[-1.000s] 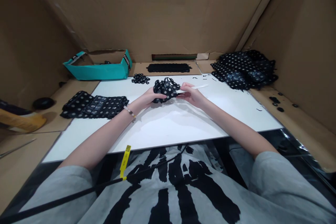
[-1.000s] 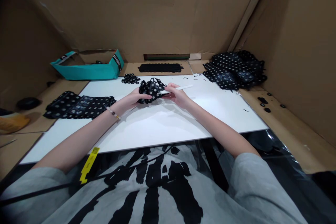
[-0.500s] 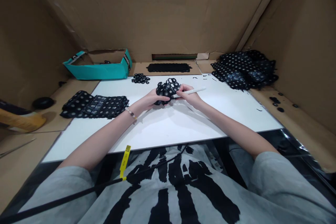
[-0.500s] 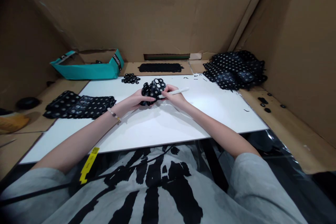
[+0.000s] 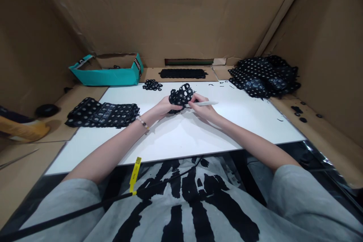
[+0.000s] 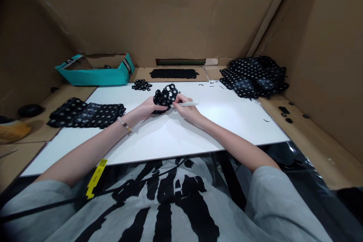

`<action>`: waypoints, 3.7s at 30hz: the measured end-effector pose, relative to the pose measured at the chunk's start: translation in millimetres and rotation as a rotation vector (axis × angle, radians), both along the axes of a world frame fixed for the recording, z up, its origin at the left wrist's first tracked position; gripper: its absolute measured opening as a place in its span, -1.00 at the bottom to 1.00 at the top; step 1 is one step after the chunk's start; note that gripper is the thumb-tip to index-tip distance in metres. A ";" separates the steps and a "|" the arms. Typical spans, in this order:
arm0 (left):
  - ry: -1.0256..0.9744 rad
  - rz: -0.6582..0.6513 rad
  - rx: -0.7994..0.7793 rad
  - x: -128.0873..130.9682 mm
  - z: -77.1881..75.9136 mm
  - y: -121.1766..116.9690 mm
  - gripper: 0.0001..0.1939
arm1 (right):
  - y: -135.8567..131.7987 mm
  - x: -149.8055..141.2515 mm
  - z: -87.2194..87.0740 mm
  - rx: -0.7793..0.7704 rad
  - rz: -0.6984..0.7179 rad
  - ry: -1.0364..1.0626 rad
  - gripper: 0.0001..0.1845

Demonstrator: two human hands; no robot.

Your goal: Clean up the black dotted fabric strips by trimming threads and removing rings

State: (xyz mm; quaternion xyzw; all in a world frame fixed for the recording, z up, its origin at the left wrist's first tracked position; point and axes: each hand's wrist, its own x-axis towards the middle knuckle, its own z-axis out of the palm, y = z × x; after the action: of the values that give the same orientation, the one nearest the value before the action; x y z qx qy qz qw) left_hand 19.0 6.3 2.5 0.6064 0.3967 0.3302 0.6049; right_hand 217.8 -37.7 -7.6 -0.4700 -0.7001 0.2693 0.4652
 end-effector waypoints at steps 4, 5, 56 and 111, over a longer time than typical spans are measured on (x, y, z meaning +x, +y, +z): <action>0.022 -0.003 -0.003 -1.4 -0.6 1.2 -0.56 | -3.4 -3.0 0.0 0.045 -0.002 -0.051 -0.82; 0.024 -0.014 0.001 -1.6 -0.4 1.3 -0.56 | -3.5 -3.3 -0.3 0.046 -0.006 -0.055 -0.82; 0.036 -0.091 -0.033 -1.7 2.8 -5.5 -0.53 | 2.4 -6.3 -6.1 0.066 -0.015 -0.099 -0.83; 0.098 -0.111 -0.044 -4.2 2.9 3.0 -0.50 | 0.4 -4.6 -1.8 0.023 -0.007 -0.025 -0.81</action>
State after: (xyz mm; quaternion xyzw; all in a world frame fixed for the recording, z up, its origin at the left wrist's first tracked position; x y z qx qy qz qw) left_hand 14.8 9.3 5.4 0.6293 0.3990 0.2573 0.6153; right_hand 213.2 -37.3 -9.4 -0.4704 -0.7074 0.2538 0.4624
